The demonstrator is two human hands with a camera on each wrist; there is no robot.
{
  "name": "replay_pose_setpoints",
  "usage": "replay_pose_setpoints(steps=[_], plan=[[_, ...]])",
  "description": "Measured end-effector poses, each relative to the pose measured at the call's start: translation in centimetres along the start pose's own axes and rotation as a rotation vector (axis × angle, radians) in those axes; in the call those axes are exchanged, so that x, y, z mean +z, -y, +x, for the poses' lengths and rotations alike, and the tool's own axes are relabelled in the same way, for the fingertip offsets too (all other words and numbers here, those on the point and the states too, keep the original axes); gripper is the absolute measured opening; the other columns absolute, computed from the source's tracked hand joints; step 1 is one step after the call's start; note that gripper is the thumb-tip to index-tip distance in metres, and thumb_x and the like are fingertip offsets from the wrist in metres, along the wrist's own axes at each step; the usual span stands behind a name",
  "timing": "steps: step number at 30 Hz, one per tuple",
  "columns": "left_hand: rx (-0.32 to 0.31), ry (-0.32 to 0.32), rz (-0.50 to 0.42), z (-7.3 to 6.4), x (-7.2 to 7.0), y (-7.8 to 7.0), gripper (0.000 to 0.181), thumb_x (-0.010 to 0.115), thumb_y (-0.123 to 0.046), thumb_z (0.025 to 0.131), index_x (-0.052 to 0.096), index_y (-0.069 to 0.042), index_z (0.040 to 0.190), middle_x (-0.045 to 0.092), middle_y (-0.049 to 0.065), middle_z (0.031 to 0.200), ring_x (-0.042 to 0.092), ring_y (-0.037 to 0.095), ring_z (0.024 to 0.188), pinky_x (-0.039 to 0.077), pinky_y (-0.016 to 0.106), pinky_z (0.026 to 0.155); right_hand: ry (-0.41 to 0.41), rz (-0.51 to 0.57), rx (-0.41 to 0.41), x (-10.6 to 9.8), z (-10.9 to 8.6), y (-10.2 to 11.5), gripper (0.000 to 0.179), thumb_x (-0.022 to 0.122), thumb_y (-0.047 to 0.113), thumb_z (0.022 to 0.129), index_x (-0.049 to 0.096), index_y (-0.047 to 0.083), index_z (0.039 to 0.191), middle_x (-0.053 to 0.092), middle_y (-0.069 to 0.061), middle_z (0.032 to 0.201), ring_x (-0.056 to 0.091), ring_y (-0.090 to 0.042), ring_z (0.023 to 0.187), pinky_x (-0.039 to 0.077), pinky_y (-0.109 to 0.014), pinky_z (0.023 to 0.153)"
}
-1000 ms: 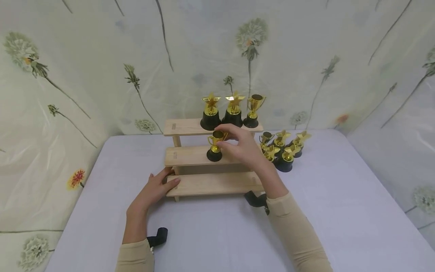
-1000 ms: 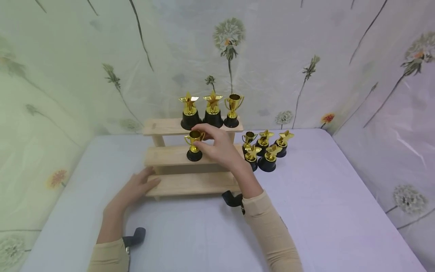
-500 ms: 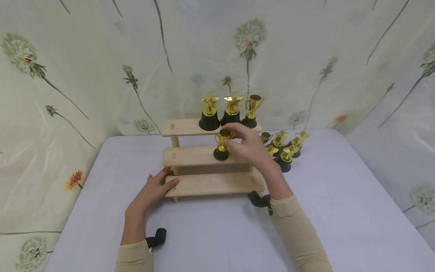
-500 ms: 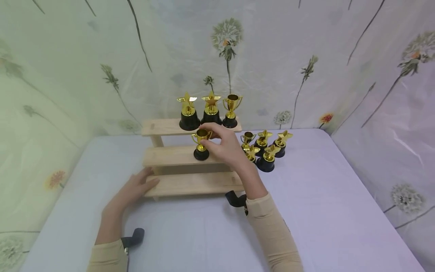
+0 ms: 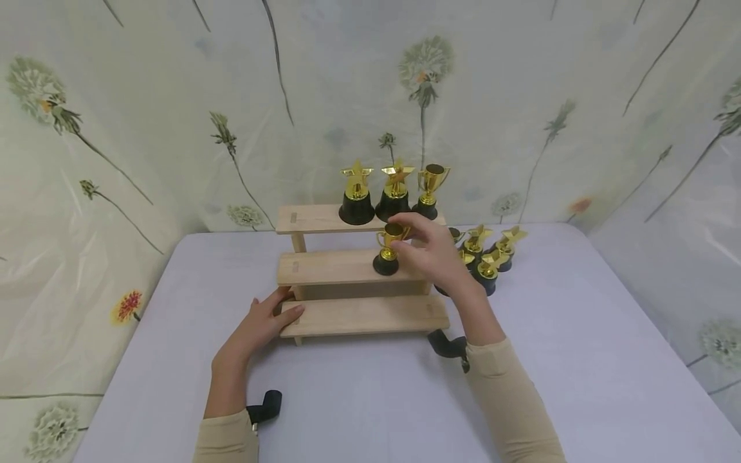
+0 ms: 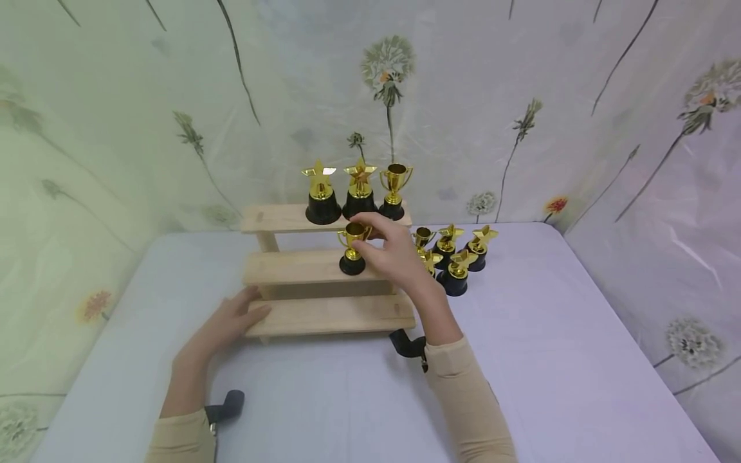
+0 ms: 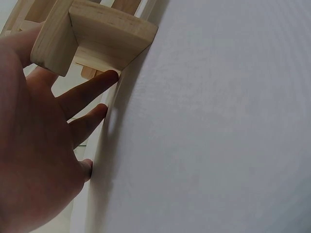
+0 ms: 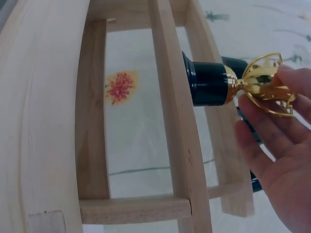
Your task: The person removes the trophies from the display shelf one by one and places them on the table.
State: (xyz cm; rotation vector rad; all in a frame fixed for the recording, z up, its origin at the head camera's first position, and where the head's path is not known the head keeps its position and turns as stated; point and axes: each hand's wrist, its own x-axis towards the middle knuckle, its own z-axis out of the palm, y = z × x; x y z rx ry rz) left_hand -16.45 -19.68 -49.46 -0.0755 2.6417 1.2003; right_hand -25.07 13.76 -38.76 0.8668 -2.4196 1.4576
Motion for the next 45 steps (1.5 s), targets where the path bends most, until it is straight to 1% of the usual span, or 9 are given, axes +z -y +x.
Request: replay_pose_setpoints(steps=[6, 11, 14, 18, 24, 27, 31, 38, 45], plan=[[0.024, -0.008, 0.003, 0.0, 0.0, 0.1, 0.083, 0.053, -0.067, 0.091, 0.029, -0.024, 0.158, 0.037, 0.006, 0.160, -0.006, 0.052, 0.151, -0.002, 0.071, 0.119, -0.036, -0.036, 0.004, -0.8, -0.5, -0.2, 0.036, 0.073, 0.012, 0.090, 0.066, 0.015, 0.126, 0.070, -0.005, 0.115, 0.068, -0.018, 0.094, 0.057, -0.038, 0.089], [0.035, -0.007, -0.001, 0.0, 0.0, 0.1, 0.081, 0.054, -0.064, 0.093, 0.029, -0.022, 0.158, 0.039, 0.007, 0.160, -0.006, 0.051, 0.151, -0.003, 0.069, 0.120, -0.049, -0.049, 0.001, -1.4, -0.7, -0.4, 0.037, 0.074, 0.011, 0.090, 0.065, 0.013, 0.126, 0.070, -0.004, 0.115, 0.063, -0.013, 0.095, 0.057, -0.030, 0.089], [0.028, -0.006, -0.008, -0.1, 0.0, 0.0, 0.081, 0.054, -0.064, 0.093, 0.028, -0.023, 0.158, 0.039, 0.006, 0.159, -0.007, 0.050, 0.152, -0.003, 0.069, 0.120, -0.059, -0.052, -0.003, -1.8, -0.8, -0.5, 0.037, 0.074, 0.011, 0.090, 0.065, 0.013, 0.126, 0.070, -0.004, 0.116, 0.062, -0.012, 0.095, 0.057, -0.032, 0.091], [0.027, -0.006, -0.006, -0.2, 0.1, 0.0, 0.081, 0.054, -0.064, 0.093, 0.028, -0.022, 0.158, 0.040, 0.007, 0.159, -0.006, 0.050, 0.152, -0.003, 0.069, 0.121, -0.074, -0.063, -0.002, -2.2, -0.9, -0.6, 0.037, 0.073, 0.011, 0.090, 0.065, 0.013, 0.126, 0.070, -0.006, 0.116, 0.063, -0.012, 0.093, 0.056, -0.041, 0.093], [0.012, -0.007, 0.002, -0.3, 0.0, -0.1, 0.083, 0.052, -0.066, 0.092, 0.027, -0.023, 0.158, 0.038, 0.006, 0.160, -0.008, 0.052, 0.151, -0.001, 0.072, 0.119, -0.092, -0.098, 0.045, -2.9, -1.2, -1.0, 0.037, 0.072, 0.014, 0.092, 0.064, 0.015, 0.128, 0.070, -0.005, 0.119, 0.065, -0.015, 0.097, 0.055, -0.042, 0.094], [0.010, -0.004, -0.001, -0.3, 0.0, -0.1, 0.083, 0.052, -0.067, 0.092, 0.027, -0.024, 0.158, 0.038, 0.006, 0.160, -0.008, 0.053, 0.150, 0.000, 0.073, 0.118, -0.094, -0.105, 0.069, -3.3, -1.4, -1.2, 0.038, 0.072, 0.015, 0.092, 0.064, 0.014, 0.129, 0.069, -0.003, 0.121, 0.065, -0.016, 0.098, 0.054, -0.037, 0.092], [0.013, -0.006, -0.001, -0.2, 0.0, 0.0, 0.083, 0.052, -0.068, 0.092, 0.027, -0.024, 0.158, 0.038, 0.005, 0.160, -0.008, 0.052, 0.151, 0.000, 0.072, 0.119, -0.109, -0.121, 0.068, -3.7, -1.5, -1.2, 0.038, 0.072, 0.014, 0.091, 0.064, 0.014, 0.128, 0.069, -0.003, 0.121, 0.065, -0.013, 0.095, 0.053, -0.028, 0.088], [0.012, -0.006, -0.007, -0.2, 0.0, 0.1, 0.082, 0.052, -0.067, 0.092, 0.027, -0.024, 0.158, 0.038, 0.004, 0.160, -0.009, 0.053, 0.150, 0.000, 0.073, 0.118, -0.122, -0.133, 0.059, -4.1, -1.7, -1.3, 0.038, 0.072, 0.012, 0.092, 0.064, 0.014, 0.129, 0.068, -0.006, 0.125, 0.064, -0.007, 0.094, 0.055, -0.029, 0.090], [0.011, -0.005, -0.005, -0.3, -0.1, 0.0, 0.082, 0.052, -0.067, 0.092, 0.028, -0.024, 0.158, 0.036, 0.005, 0.161, -0.008, 0.054, 0.150, 0.001, 0.074, 0.117, -0.147, -0.100, 0.041, -4.9, -1.9, -1.6, 0.040, 0.072, 0.008, 0.091, 0.063, 0.010, 0.130, 0.066, -0.006, 0.128, 0.063, 0.003, 0.093, 0.050, -0.012, 0.086]])
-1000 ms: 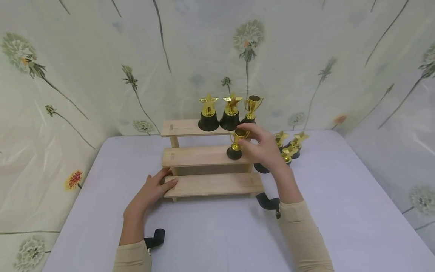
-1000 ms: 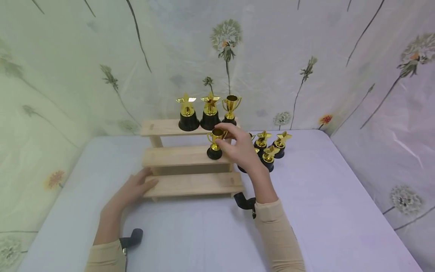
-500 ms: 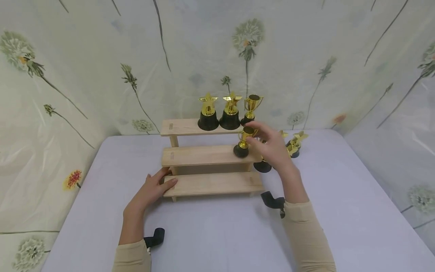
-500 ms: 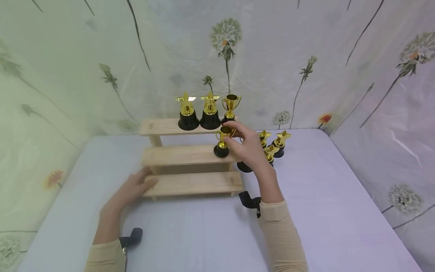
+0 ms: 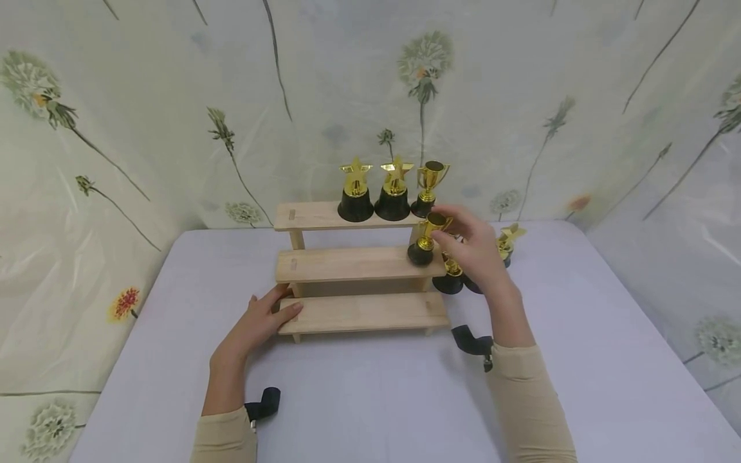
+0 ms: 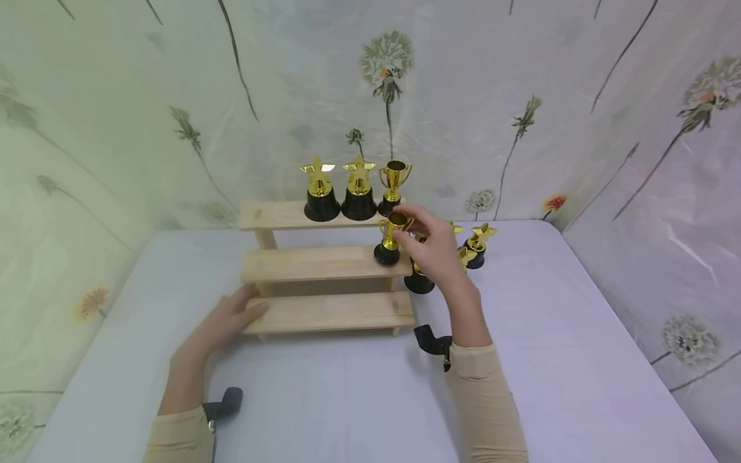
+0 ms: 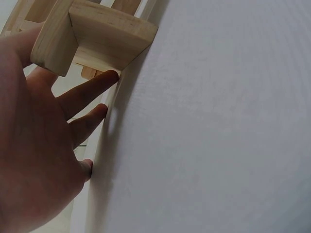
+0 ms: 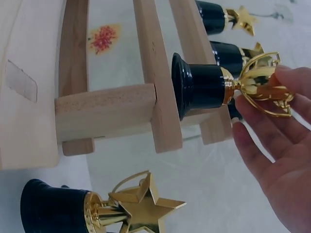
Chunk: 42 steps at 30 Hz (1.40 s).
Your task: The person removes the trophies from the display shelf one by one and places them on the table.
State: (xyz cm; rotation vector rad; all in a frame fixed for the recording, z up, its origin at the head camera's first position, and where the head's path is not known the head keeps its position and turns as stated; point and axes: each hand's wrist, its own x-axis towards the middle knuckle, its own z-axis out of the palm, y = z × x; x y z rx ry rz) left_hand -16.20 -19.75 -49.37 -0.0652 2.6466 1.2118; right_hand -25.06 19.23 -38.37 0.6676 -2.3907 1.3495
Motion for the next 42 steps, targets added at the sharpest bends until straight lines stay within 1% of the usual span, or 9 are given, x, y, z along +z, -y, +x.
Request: replay_pose_setpoints(steps=[4, 9, 11, 19, 25, 30, 34, 38, 42], plan=[[0.002, -0.002, 0.005, 0.1, 0.0, 0.0, 0.082, 0.052, -0.067, 0.092, 0.028, -0.024, 0.158, 0.036, 0.006, 0.161, -0.008, 0.054, 0.150, 0.001, 0.074, 0.117, -0.020, -0.006, 0.026, -0.6, -0.1, -0.2, 0.041, 0.071, 0.010, 0.092, 0.062, 0.012, 0.132, 0.065, -0.005, 0.130, 0.062, 0.005, 0.095, 0.050, -0.013, 0.086], [-0.002, 0.001, 0.009, 0.2, -0.1, -0.1, 0.084, 0.052, -0.068, 0.091, 0.027, -0.025, 0.158, 0.035, 0.006, 0.162, -0.008, 0.054, 0.150, 0.002, 0.075, 0.117, -0.044, -0.049, 0.066, -1.3, -0.3, -0.3, 0.040, 0.070, 0.018, 0.094, 0.062, 0.016, 0.133, 0.065, -0.003, 0.130, 0.061, 0.003, 0.095, 0.050, -0.019, 0.078], [-0.002, 0.003, 0.010, 0.2, -0.1, -0.1, 0.084, 0.052, -0.069, 0.091, 0.027, -0.025, 0.158, 0.035, 0.006, 0.162, -0.008, 0.055, 0.149, 0.002, 0.075, 0.116, -0.050, -0.047, 0.068, -1.5, -0.4, -0.3, 0.040, 0.070, 0.020, 0.093, 0.062, 0.015, 0.132, 0.065, -0.002, 0.129, 0.062, 0.002, 0.095, 0.051, -0.020, 0.077], [-0.012, 0.014, 0.026, 0.3, -0.3, 0.0, 0.085, 0.049, -0.071, 0.091, 0.025, -0.026, 0.159, 0.031, 0.007, 0.163, -0.008, 0.054, 0.150, 0.003, 0.076, 0.115, -0.065, -0.011, 0.058, -1.9, -0.7, -0.5, 0.041, 0.071, 0.015, 0.093, 0.062, 0.013, 0.132, 0.065, -0.004, 0.127, 0.063, 0.001, 0.096, 0.051, -0.015, 0.088], [-0.006, 0.014, 0.035, 0.4, -0.4, 0.1, 0.085, 0.048, -0.072, 0.091, 0.024, -0.026, 0.159, 0.031, 0.007, 0.163, -0.008, 0.053, 0.150, 0.003, 0.075, 0.117, -0.083, 0.004, 0.066, -2.2, -0.7, -0.7, 0.040, 0.070, 0.012, 0.093, 0.062, 0.014, 0.132, 0.065, -0.005, 0.124, 0.063, -0.003, 0.093, 0.052, -0.014, 0.084], [0.001, 0.021, 0.022, 0.3, -0.4, -0.2, 0.084, 0.050, -0.069, 0.092, 0.025, -0.024, 0.159, 0.032, 0.008, 0.163, -0.009, 0.054, 0.150, 0.002, 0.075, 0.116, -0.099, -0.006, 0.079, -2.7, -0.7, -1.1, 0.041, 0.070, 0.011, 0.092, 0.062, 0.014, 0.132, 0.065, -0.007, 0.125, 0.063, -0.002, 0.095, 0.050, -0.013, 0.089], [0.000, 0.031, 0.001, 0.1, -0.1, -0.4, 0.082, 0.052, -0.067, 0.092, 0.026, -0.025, 0.158, 0.035, 0.006, 0.162, -0.010, 0.053, 0.150, 0.000, 0.074, 0.117, -0.115, -0.029, 0.112, -3.2, -1.0, -1.6, 0.041, 0.070, 0.013, 0.092, 0.062, 0.016, 0.132, 0.066, -0.007, 0.123, 0.062, 0.000, 0.095, 0.049, -0.012, 0.090], [0.005, 0.013, 0.003, 0.1, 0.0, -0.2, 0.082, 0.053, -0.066, 0.092, 0.027, -0.025, 0.158, 0.038, 0.005, 0.160, -0.008, 0.052, 0.151, 0.000, 0.073, 0.118, -0.146, -0.051, 0.139, -3.7, -1.0, -1.9, 0.041, 0.070, 0.016, 0.093, 0.062, 0.016, 0.133, 0.066, -0.006, 0.122, 0.061, 0.001, 0.096, 0.050, -0.011, 0.087], [0.020, 0.008, 0.004, 0.1, 0.1, 0.1, 0.081, 0.052, -0.066, 0.093, 0.028, -0.024, 0.158, 0.039, 0.006, 0.160, -0.007, 0.051, 0.151, -0.001, 0.071, 0.119, -0.173, -0.030, 0.139, -4.1, -0.9, -2.3, 0.042, 0.071, 0.011, 0.091, 0.063, 0.013, 0.132, 0.066, -0.004, 0.120, 0.062, -0.002, 0.097, 0.050, -0.011, 0.086]])
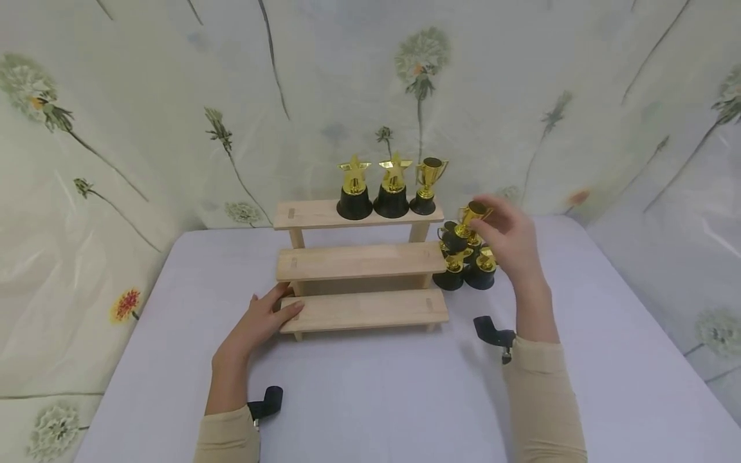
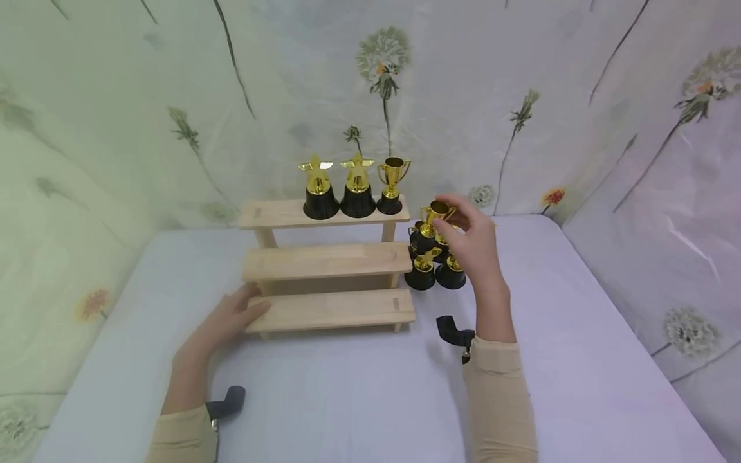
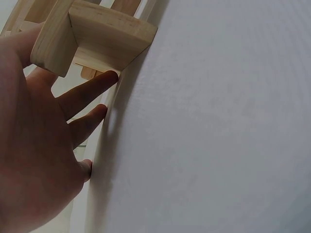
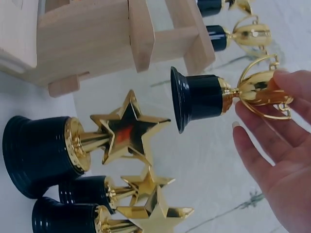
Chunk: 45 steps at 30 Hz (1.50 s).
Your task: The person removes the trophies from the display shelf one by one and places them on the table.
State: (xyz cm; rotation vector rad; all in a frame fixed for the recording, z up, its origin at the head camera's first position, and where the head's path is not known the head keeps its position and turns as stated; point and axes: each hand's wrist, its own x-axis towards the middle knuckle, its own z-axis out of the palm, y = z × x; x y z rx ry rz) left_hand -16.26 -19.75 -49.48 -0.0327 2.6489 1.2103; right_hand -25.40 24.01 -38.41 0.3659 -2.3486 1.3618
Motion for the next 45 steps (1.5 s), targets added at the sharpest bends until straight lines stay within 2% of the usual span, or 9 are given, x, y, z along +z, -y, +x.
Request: replay_pose_setpoints(steps=[6, 10, 13, 18, 26, 33, 40, 45], plan=[[-0.019, 0.009, 0.007, -0.2, -0.1, 0.0, 0.082, 0.050, -0.068, 0.093, 0.026, -0.025, 0.158, 0.035, 0.006, 0.161, -0.008, 0.054, 0.150, 0.000, 0.073, 0.118, -0.017, 0.026, 0.011, -0.8, 0.2, -0.5, 0.041, 0.070, 0.009, 0.092, 0.062, 0.011, 0.132, 0.066, -0.004, 0.119, 0.062, 0.000, 0.098, 0.051, -0.010, 0.086], [-0.039, 0.005, 0.008, -0.2, -0.1, 0.0, 0.085, 0.049, -0.073, 0.090, 0.025, -0.029, 0.158, 0.035, 0.003, 0.162, -0.009, 0.054, 0.150, 0.003, 0.076, 0.116, -0.043, 0.044, 0.008, -1.4, 0.0, -1.0, 0.041, 0.070, 0.007, 0.091, 0.064, 0.012, 0.131, 0.067, 0.003, 0.117, 0.063, -0.002, 0.099, 0.051, -0.010, 0.086], [-0.028, 0.006, 0.004, -0.2, -0.1, -0.1, 0.084, 0.050, -0.071, 0.091, 0.024, -0.028, 0.159, 0.037, 0.003, 0.161, -0.009, 0.054, 0.150, 0.002, 0.075, 0.116, -0.063, 0.037, 0.023, -2.0, 0.0, -1.5, 0.042, 0.069, 0.006, 0.091, 0.064, 0.015, 0.132, 0.067, 0.002, 0.121, 0.063, -0.002, 0.100, 0.051, -0.010, 0.085], [-0.020, 0.004, 0.006, -0.2, 0.0, -0.1, 0.082, 0.050, -0.069, 0.092, 0.025, -0.027, 0.159, 0.039, 0.003, 0.160, -0.009, 0.053, 0.150, 0.001, 0.075, 0.116, -0.078, 0.005, 0.063, -2.7, -0.2, -1.3, 0.042, 0.068, 0.008, 0.093, 0.063, 0.020, 0.133, 0.067, 0.003, 0.125, 0.062, -0.001, 0.098, 0.051, -0.010, 0.081], [-0.026, 0.005, -0.003, -0.2, 0.0, -0.2, 0.082, 0.050, -0.069, 0.092, 0.026, -0.027, 0.158, 0.038, 0.003, 0.161, -0.010, 0.053, 0.150, 0.001, 0.076, 0.116, -0.133, -0.008, 0.105, -3.5, -0.3, -1.7, 0.041, 0.069, 0.007, 0.091, 0.066, 0.019, 0.131, 0.069, 0.011, 0.119, 0.063, 0.001, 0.094, 0.051, -0.009, 0.083], [-0.044, 0.009, 0.008, -0.2, -0.1, -0.2, 0.084, 0.049, -0.072, 0.090, 0.024, -0.030, 0.158, 0.035, 0.001, 0.162, -0.010, 0.053, 0.150, 0.003, 0.077, 0.115, -0.188, -0.096, 0.179, -4.5, -0.4, -2.4, 0.038, 0.069, 0.014, 0.092, 0.067, 0.025, 0.128, 0.070, 0.007, 0.121, 0.062, 0.003, 0.095, 0.049, -0.010, 0.084], [-0.058, 0.022, 0.004, -0.3, -0.2, -0.6, 0.085, 0.050, -0.072, 0.090, 0.023, -0.030, 0.159, 0.032, 0.003, 0.163, -0.011, 0.054, 0.149, 0.003, 0.079, 0.113, -0.206, -0.143, 0.270, -5.3, -0.6, -2.6, 0.037, 0.065, 0.022, 0.096, 0.064, 0.031, 0.132, 0.065, 0.003, 0.132, 0.059, -0.004, 0.107, 0.053, -0.027, 0.097], [-0.060, 0.024, 0.004, -0.4, -0.2, -0.6, 0.085, 0.049, -0.072, 0.090, 0.023, -0.030, 0.159, 0.030, 0.004, 0.164, -0.011, 0.054, 0.149, 0.003, 0.079, 0.113, -0.230, -0.151, 0.313, -5.9, -0.6, -3.0, 0.036, 0.062, 0.023, 0.098, 0.062, 0.032, 0.133, 0.062, 0.004, 0.135, 0.059, -0.008, 0.112, 0.051, -0.039, 0.104]])
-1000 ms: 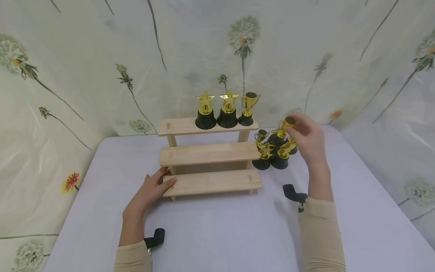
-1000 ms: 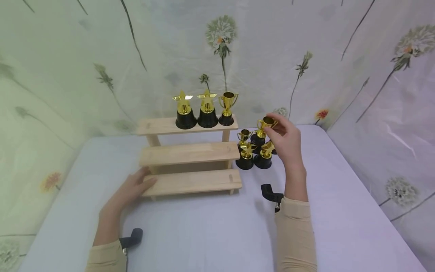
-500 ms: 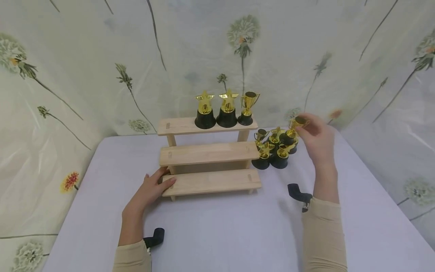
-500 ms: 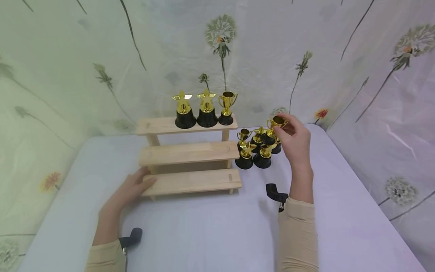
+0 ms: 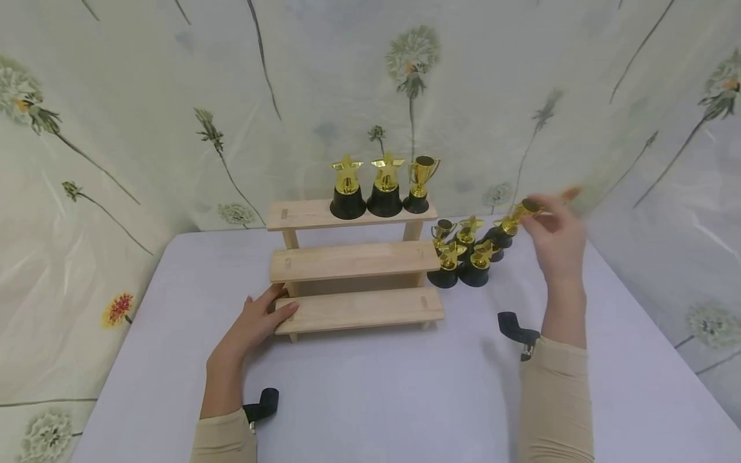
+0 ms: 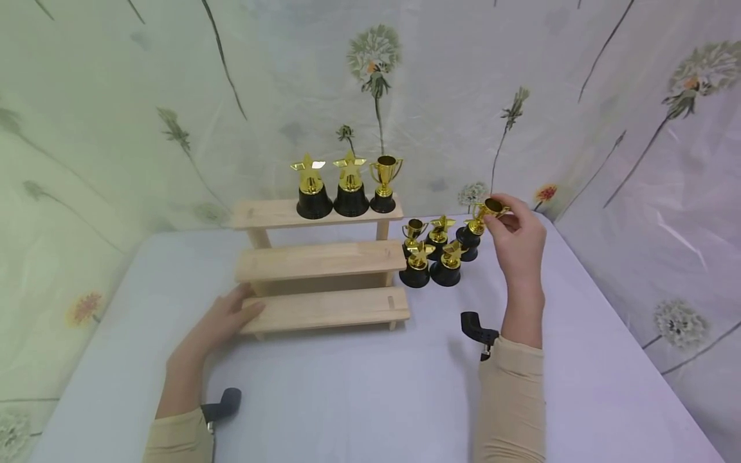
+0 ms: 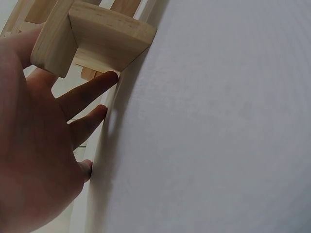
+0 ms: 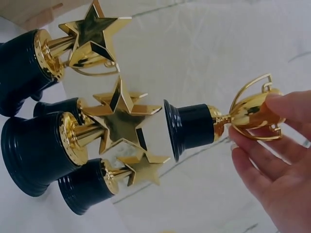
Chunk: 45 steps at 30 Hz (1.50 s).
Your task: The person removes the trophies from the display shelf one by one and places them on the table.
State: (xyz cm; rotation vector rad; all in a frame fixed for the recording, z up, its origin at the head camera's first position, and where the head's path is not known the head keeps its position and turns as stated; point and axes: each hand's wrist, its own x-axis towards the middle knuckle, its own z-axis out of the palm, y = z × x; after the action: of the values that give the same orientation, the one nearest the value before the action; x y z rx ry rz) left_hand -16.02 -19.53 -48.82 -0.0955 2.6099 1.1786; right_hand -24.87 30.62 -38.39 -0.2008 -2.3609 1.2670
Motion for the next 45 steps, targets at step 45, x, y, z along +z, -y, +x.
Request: replay_pose_setpoints(steps=[45], plan=[[0.007, 0.001, 0.009, 0.2, 0.1, 0.1, 0.086, 0.050, -0.073, 0.090, 0.020, -0.032, 0.159, 0.031, 0.004, 0.163, -0.010, 0.056, 0.149, 0.003, 0.080, 0.112, 0.393, -0.204, 0.000, -1.4, 0.2, -5.2, 0.038, 0.054, 0.002, 0.097, 0.052, 0.006, 0.135, 0.055, -0.020, 0.134, 0.050, -0.043, 0.125, 0.042, -0.065, 0.101]])
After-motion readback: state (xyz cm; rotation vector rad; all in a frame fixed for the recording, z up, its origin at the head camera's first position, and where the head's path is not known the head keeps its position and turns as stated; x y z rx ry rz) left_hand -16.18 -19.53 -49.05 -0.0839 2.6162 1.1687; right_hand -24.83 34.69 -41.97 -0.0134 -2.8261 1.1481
